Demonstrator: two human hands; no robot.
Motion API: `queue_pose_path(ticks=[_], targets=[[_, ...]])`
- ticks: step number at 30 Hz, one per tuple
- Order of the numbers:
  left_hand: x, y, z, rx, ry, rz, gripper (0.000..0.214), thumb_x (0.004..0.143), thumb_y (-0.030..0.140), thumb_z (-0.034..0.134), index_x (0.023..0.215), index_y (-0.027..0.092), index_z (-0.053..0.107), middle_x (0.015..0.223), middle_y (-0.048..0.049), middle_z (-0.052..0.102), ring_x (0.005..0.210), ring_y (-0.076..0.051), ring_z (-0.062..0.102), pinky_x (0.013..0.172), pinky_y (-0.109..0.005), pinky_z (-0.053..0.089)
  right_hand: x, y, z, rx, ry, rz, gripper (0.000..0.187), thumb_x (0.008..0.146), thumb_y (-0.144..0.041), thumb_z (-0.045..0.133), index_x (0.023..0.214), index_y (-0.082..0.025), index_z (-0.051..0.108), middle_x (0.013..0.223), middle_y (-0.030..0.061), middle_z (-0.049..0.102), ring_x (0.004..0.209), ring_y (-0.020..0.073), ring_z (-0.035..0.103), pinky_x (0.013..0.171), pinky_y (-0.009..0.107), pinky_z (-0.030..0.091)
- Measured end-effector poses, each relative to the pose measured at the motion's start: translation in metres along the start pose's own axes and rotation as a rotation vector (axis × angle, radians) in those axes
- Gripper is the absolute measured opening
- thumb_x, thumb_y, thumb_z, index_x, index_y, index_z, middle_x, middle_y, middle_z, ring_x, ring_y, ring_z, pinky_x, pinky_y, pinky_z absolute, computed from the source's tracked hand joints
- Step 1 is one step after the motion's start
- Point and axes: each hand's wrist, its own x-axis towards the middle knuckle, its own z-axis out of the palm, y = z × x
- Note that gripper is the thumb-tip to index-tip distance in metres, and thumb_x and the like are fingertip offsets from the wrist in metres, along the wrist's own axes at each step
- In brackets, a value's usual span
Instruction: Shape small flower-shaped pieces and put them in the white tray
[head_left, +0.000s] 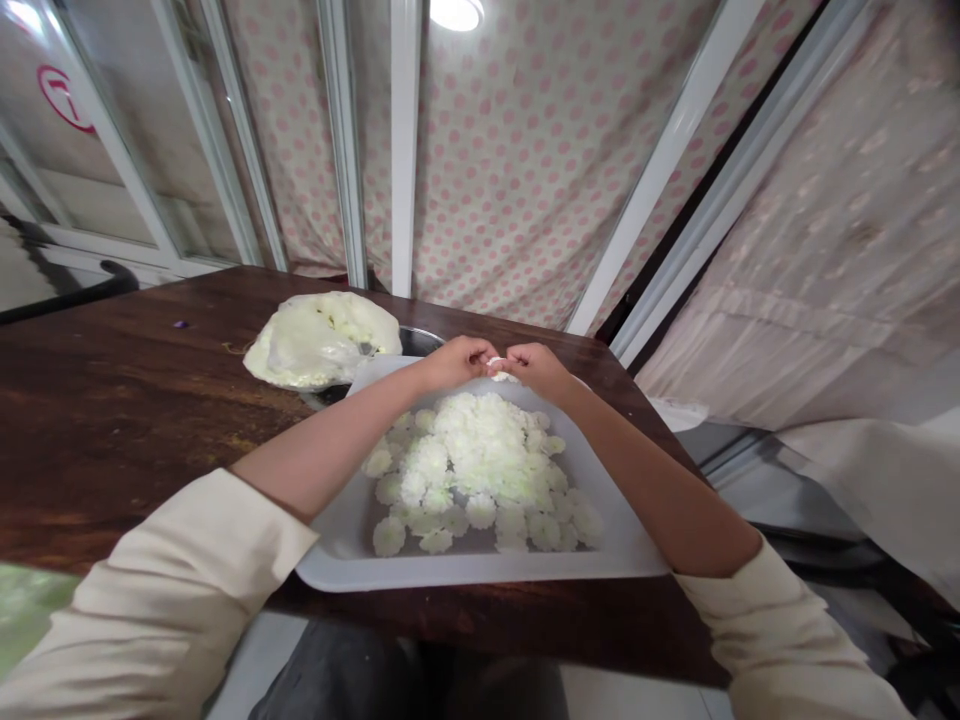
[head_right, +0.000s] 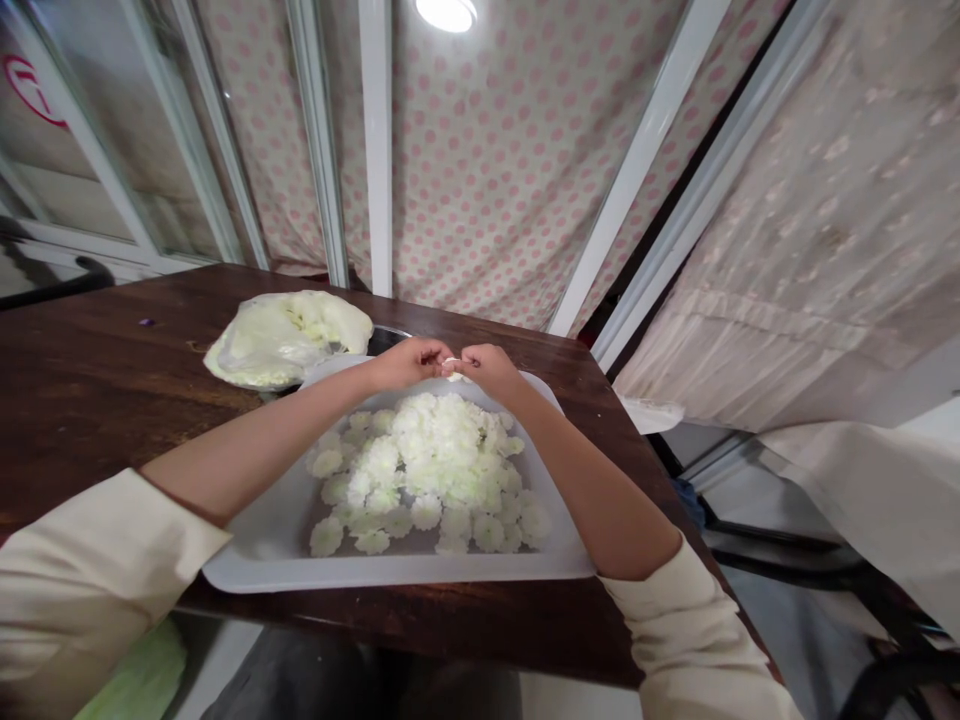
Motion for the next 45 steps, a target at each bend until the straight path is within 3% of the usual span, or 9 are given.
queue_pose_path(ticks=[4,9,13,18,25,35,45], targets=[[0.0,-0.003,-0.002,0.064,0.127,-0.032,0.019,0.073,0.03,0.055,0.07,0.012,0.058,0.06,0.0023,0.05,0.056,-0.008,0.041,0.053,-0.02,0.032,-0.002,0.0,-0.002,0.065,-0.02,0.027,0.054,0.073,-0.064,0.049,0.051,-0.019,0.028,0.048,-0.0048,0.027,0.049,0.008,0.029,0.048,0.024,0.023],[0.002,-0.008,-0.003,0.131,0.21,-0.103,0.02,0.072,0.031,0.057,0.067,0.012,0.058,0.059,0.0004,0.054,0.055,-0.008,0.043,0.051,-0.02,0.031,-0.004,0.002,-0.003,0.048,-0.013,0.115,0.058,0.082,-0.063,0.034,0.049,-0.017,0.045,0.042,-0.0019,0.038,0.043,0.0094,0.038,0.049,0.025,0.031],[0.006,-0.016,-0.002,0.126,0.202,-0.115,0.023,0.068,0.034,0.06,0.064,0.012,0.061,0.056,0.0001,0.056,0.052,-0.008,0.045,0.049,-0.02,0.033,-0.003,0.003,-0.002,0.06,0.036,0.108,0.055,0.085,-0.058,0.033,0.057,-0.015,0.054,0.042,-0.0014,0.043,0.043,0.0097,0.042,0.051,0.025,0.034],[0.007,-0.021,-0.001,0.089,0.172,-0.1,0.016,0.065,0.026,0.06,0.064,0.011,0.063,0.055,-0.0003,0.058,0.051,-0.008,0.048,0.048,-0.019,0.034,-0.002,0.001,0.0,0.093,-0.028,0.117,0.032,0.074,-0.047,0.056,0.08,-0.016,0.06,0.057,-0.0006,0.056,0.053,0.0118,0.051,0.052,0.023,0.037],[0.005,-0.011,-0.001,0.099,0.17,-0.136,0.006,0.061,0.014,0.056,0.061,0.011,0.062,0.05,0.0015,0.056,0.046,-0.006,0.044,0.044,-0.018,0.031,-0.001,-0.004,0.0,0.225,-0.108,0.12,0.027,0.069,-0.041,0.062,0.072,-0.014,0.062,0.057,0.0013,0.058,0.056,0.0134,0.055,0.055,0.025,0.043],[0.002,-0.01,-0.002,0.09,0.207,-0.139,0.035,0.052,0.037,0.075,0.051,0.013,0.05,0.044,0.0057,0.045,0.043,-0.003,0.032,0.041,-0.018,0.022,-0.002,-0.004,-0.003,0.24,-0.165,0.124,0.016,0.074,-0.026,0.06,0.061,-0.017,0.061,0.058,0.0022,0.062,0.059,0.014,0.059,0.058,0.027,0.047],[0.004,-0.011,0.001,-0.231,0.113,-0.147,0.038,0.055,0.027,0.076,0.076,0.015,0.046,0.049,0.0085,0.051,0.044,-0.003,0.041,0.045,-0.016,0.029,-0.001,0.007,0.0,0.224,-0.125,0.136,0.014,0.076,-0.025,0.053,0.067,-0.016,0.059,0.058,0.0007,0.059,0.053,0.0126,0.056,0.053,0.025,0.046]])
